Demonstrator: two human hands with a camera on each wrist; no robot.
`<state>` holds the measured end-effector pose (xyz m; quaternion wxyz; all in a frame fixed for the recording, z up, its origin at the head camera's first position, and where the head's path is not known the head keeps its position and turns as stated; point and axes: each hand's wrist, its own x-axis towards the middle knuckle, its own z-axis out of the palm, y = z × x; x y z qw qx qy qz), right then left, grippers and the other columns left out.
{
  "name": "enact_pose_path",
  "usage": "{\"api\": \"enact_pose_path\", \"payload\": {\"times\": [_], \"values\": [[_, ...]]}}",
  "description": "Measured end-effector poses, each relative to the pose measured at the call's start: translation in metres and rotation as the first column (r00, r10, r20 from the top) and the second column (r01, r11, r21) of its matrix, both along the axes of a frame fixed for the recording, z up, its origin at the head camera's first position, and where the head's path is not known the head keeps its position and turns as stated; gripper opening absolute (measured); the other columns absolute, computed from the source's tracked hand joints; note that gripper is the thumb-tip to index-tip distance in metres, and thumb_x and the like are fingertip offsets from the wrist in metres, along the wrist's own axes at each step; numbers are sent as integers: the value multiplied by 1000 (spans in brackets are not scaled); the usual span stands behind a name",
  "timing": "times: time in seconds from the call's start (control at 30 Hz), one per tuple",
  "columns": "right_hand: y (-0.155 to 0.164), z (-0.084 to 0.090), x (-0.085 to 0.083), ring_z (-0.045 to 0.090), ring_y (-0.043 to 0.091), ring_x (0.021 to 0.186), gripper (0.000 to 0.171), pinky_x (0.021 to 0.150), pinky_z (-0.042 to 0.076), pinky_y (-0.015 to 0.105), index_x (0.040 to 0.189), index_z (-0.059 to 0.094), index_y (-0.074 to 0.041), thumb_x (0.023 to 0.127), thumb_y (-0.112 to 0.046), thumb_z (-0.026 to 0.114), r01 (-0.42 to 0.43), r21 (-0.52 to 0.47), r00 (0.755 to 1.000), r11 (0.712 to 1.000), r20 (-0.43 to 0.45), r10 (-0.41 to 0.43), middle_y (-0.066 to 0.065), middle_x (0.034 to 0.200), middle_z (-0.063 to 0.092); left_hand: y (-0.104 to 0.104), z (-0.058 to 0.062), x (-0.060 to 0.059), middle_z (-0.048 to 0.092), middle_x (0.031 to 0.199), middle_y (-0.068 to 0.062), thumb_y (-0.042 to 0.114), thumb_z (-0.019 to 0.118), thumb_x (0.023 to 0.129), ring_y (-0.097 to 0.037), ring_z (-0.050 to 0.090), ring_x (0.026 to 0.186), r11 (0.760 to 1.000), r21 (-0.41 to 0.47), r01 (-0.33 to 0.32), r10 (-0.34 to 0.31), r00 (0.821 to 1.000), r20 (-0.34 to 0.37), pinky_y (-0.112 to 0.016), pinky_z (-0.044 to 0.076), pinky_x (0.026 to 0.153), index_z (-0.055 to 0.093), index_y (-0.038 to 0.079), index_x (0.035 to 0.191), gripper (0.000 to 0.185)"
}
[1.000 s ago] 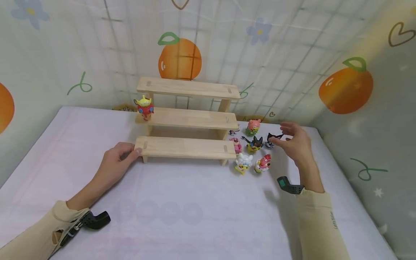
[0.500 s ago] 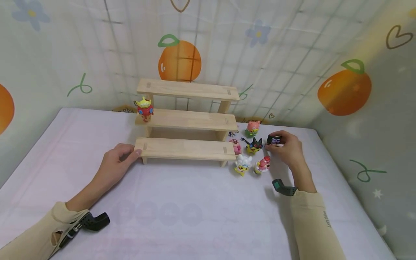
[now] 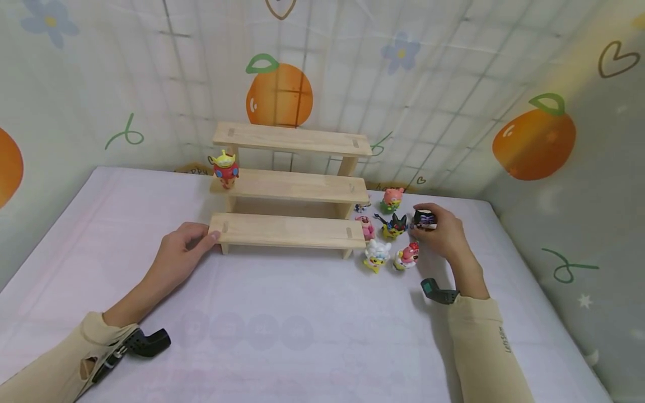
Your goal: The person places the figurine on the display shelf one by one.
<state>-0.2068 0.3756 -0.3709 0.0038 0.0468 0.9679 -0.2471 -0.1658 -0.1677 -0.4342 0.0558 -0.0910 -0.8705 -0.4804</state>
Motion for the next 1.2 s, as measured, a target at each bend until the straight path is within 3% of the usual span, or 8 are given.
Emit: {"api": "enact_pose_path", "payload": {"times": [0.2,0.43,0.77,0.87,1.07,1.2], "values": [[3,2,1,49,51,130,87,110,40,70,162,33,-9,91,-20,82,20,-11,1000,1000,19,-20,35,144,51,1,1,0,69,124,-15,36,65,105,-32,59,125,1000,-4,0,0,1000,6,-54,41,110,78,6,107,33],[5,2,5,54,46,122,71,95,47,54,146,48,2,90,-23,84,65,-44,998,997,-4,-65,34,132,65,1,3,2,69,126,-17,36,65,106,-33,59,126,1000,-6,1,0,1000,16,-54,41,110,77,5,110,34],[7,0,6,58,41,115,65,78,49,35,140,54,2,90,-26,85,96,-42,995,995,-35,-97,32,127,67,0,2,1,69,125,-16,36,65,105,-33,59,126,1000,-3,1,-1,1000,6,-53,41,110,77,5,110,34],[6,0,6,58,42,116,64,78,48,36,139,54,2,90,-26,85,105,-44,992,994,-59,-107,32,127,67,0,2,1,69,126,-16,36,66,105,-33,59,127,1000,-4,0,0,1000,8,-53,41,110,78,5,111,34],[2,7,7,62,44,119,63,92,44,44,138,53,6,92,-25,82,145,-57,975,988,-159,-152,32,126,69,0,1,1,69,125,-15,36,66,105,-32,59,126,1000,1,0,0,1000,4,-53,42,110,78,5,111,34],[-3,16,8,68,42,116,60,80,50,23,139,54,4,93,-24,81,156,-70,965,985,-202,-167,29,126,70,0,2,1,69,125,-15,36,66,105,-32,59,126,1000,-2,1,-1,1000,1,-53,42,110,78,5,111,34]]}}
